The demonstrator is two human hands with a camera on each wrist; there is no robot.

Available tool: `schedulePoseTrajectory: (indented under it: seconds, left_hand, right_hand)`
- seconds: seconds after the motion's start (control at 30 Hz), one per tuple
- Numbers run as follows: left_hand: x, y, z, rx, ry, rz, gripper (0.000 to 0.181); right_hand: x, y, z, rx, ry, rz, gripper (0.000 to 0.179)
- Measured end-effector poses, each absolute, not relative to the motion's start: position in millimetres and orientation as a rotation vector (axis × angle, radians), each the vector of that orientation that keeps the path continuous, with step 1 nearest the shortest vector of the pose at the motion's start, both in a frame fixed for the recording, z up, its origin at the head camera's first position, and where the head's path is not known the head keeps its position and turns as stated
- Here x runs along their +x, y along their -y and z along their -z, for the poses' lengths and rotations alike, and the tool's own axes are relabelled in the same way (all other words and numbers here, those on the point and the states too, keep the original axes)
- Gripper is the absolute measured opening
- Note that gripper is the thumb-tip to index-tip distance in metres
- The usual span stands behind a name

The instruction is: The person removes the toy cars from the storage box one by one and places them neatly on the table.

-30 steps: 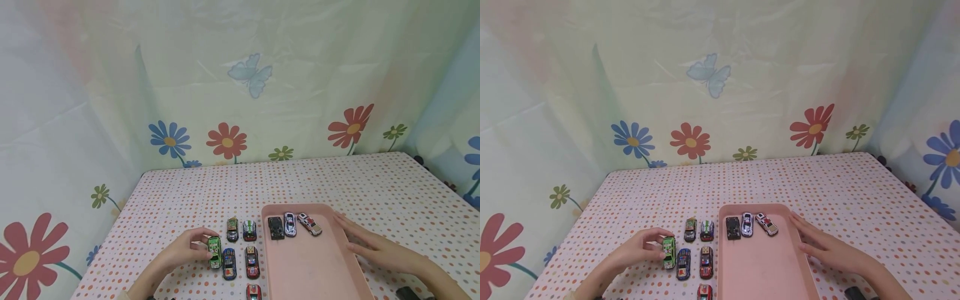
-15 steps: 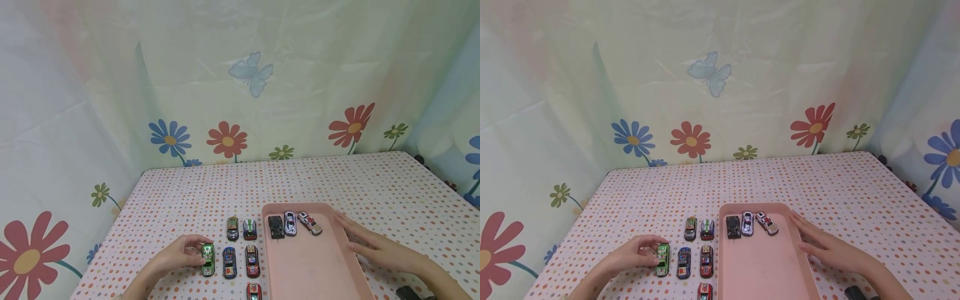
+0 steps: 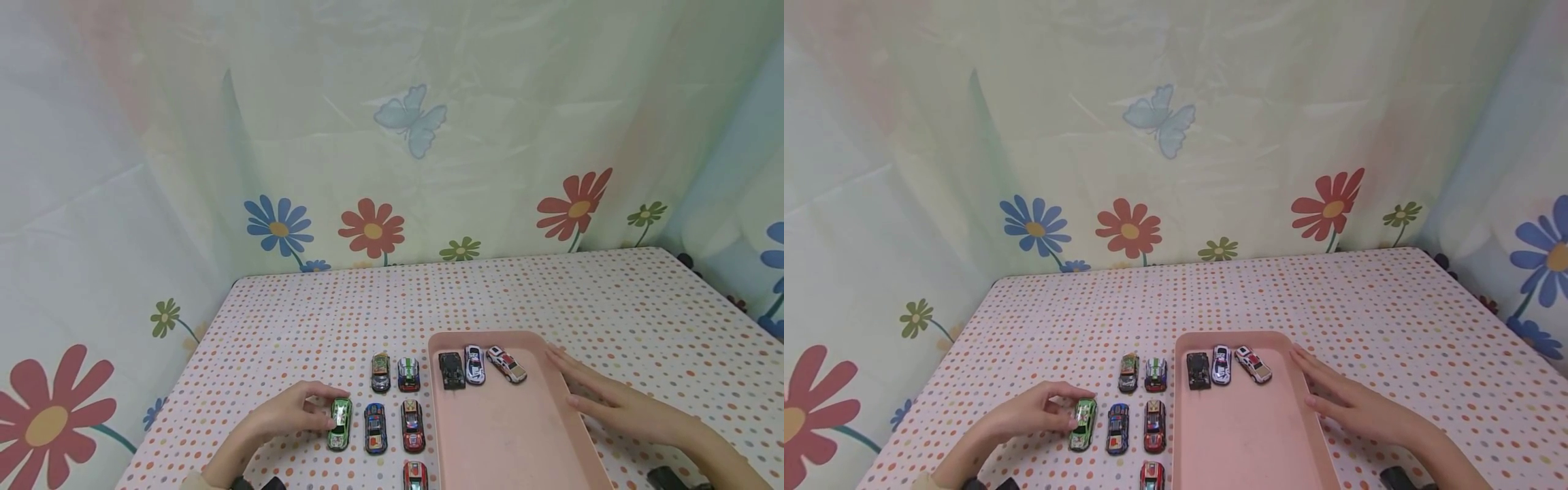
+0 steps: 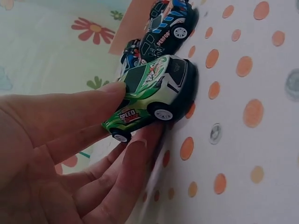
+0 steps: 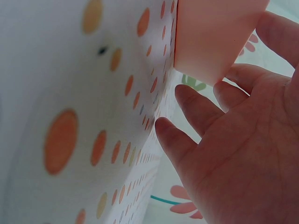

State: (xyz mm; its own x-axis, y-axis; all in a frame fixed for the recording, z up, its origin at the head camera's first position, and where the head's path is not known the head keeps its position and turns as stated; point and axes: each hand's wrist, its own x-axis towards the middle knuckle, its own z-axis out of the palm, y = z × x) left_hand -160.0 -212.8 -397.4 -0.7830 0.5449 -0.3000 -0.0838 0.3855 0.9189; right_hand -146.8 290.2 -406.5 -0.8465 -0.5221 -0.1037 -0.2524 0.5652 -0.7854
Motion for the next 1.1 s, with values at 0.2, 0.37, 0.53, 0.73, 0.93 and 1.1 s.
schedulePoseTrajectory:
  seconds: [0.2, 0.37, 0.53, 0.73, 0.93, 1.1]
  left_hand:
    - [-159.4, 211.1, 396.3, 0.425, -2.159, -1.338, 0.041]
    - [-154.8, 208.8, 393.4, 0.515, -2.319, -1.228, 0.042]
    - [-149.9, 207.1, 390.1, 0.607, -2.469, -1.098, 0.043]
    - [-146.9, 196.8, 373.1, 0.712, -2.7, -0.774, 0.052]
    - [-158.4, 174.3, 359.8, 0.808, -2.772, -0.791, 0.05]
    - [-171.7, 147.3, 348.6, 0.86, -2.783, -0.824, 0.049]
  right_hand:
    - [-147.3, -290.6, 407.4, -0.649, -2.478, 1.163, 0.061]
    - [-147.4, -290.3, 408.0, -0.645, -2.482, 1.165, 0.061]
    - [-146.9, -290.0, 407.9, -0.638, -2.49, 1.164, 0.061]
    - [-146.9, -290.0, 407.9, -0.654, -2.505, 1.156, 0.062]
    - [-147.4, -289.1, 406.7, -0.666, -2.497, 1.183, 0.062]
    - [-146.7, -289.0, 406.8, -0.647, -2.487, 1.187, 0.062]
